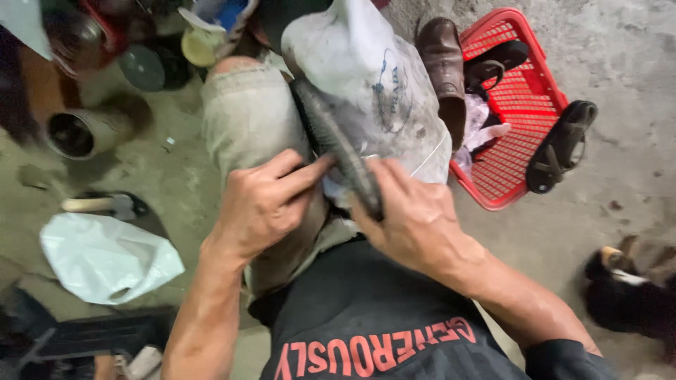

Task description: The person sits on the floor and sews a shoe sole using a needle and thread. They repeatedly push the needle through the sole and pull the thread to secure stitches. A hammer is briefly picked up and set down, but the primary action is hand sewing.

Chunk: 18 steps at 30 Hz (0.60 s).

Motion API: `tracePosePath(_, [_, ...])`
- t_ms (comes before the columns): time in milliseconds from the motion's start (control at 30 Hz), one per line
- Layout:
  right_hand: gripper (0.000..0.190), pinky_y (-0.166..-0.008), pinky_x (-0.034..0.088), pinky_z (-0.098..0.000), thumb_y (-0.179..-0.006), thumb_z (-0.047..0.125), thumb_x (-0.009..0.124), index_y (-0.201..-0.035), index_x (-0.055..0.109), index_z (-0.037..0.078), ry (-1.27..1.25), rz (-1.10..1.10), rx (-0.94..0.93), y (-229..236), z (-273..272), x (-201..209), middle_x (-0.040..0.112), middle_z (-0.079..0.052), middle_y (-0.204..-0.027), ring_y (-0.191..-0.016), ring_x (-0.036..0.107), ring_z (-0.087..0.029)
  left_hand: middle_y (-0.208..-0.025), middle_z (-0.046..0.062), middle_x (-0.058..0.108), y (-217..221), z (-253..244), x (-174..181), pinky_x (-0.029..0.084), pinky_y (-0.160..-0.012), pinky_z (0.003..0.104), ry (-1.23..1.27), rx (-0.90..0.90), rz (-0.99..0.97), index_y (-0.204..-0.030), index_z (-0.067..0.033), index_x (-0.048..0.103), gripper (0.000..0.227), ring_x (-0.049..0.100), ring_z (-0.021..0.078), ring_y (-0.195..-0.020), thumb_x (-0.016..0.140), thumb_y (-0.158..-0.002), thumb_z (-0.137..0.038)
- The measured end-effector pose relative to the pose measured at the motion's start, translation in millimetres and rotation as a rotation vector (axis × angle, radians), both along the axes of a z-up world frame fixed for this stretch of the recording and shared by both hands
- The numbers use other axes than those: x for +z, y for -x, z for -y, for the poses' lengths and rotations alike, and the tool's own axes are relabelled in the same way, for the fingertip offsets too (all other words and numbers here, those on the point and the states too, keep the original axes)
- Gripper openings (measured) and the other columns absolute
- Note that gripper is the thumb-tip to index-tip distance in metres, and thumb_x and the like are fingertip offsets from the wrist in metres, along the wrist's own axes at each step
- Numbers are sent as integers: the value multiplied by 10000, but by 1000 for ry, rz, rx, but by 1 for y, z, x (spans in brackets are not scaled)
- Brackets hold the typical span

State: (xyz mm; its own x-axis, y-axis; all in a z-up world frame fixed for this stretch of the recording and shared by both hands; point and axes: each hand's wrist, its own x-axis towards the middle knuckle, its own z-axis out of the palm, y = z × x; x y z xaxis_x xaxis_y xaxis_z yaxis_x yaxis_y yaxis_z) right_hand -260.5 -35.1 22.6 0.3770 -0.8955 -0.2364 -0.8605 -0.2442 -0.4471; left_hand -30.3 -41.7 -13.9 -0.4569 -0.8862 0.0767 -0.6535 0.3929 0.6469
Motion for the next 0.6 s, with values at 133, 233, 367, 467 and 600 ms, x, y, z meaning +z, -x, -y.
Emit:
tracePosePath(133, [825,-672,568,-528,-876,657,654,-1394,521,30,-71,278,138,9,10,3,648,-108,-1330,-1077,708,-321,-1117,64,700,-27,-7,11,497,-715,398,-129,35,30,-1286,-42,662,329,665,284,-885,601,-962,-23])
tracePosePath(233, [157,-461,461,-286,-990,266,720,-908,680,139,135,322,-44,41,23,-12,732,35,-1213,-549,584,-85,-1062,123,668,-26,-12,11,540,-752,399,-161,87,-17,-1152,23,640,219,663,287,-915,594,-942,68])
tracePosePath(367, [245,-1010,470,-558,-991,127,764,-1195,639,75,298,168,-172,53,36,-22,502,-193,-1462,-1352,477,-401,-900,125,592,-9,-3,17,448,-720,406,-171,69,-53,-1002,11,572,193,556,309,-814,515,-835,89])
tracePosePath(467, [364,-1179,401,-584,-991,103,768,-1325,629,61,365,298,-6,28,28,-39,477,-215,-1485,-1416,403,-439,-836,106,564,-4,-2,15,422,-676,387,-164,67,-68,-946,7,565,132,522,280,-760,520,-863,100])
tracePosePath(600, [33,-1146,416,-668,-989,69,701,-1008,704,43,305,504,193,15,27,-42,514,-169,-1471,-1434,385,-439,-756,96,485,-4,-3,16,341,-602,381,-141,96,-69,-851,-4,510,135,437,253,-691,555,-941,86])
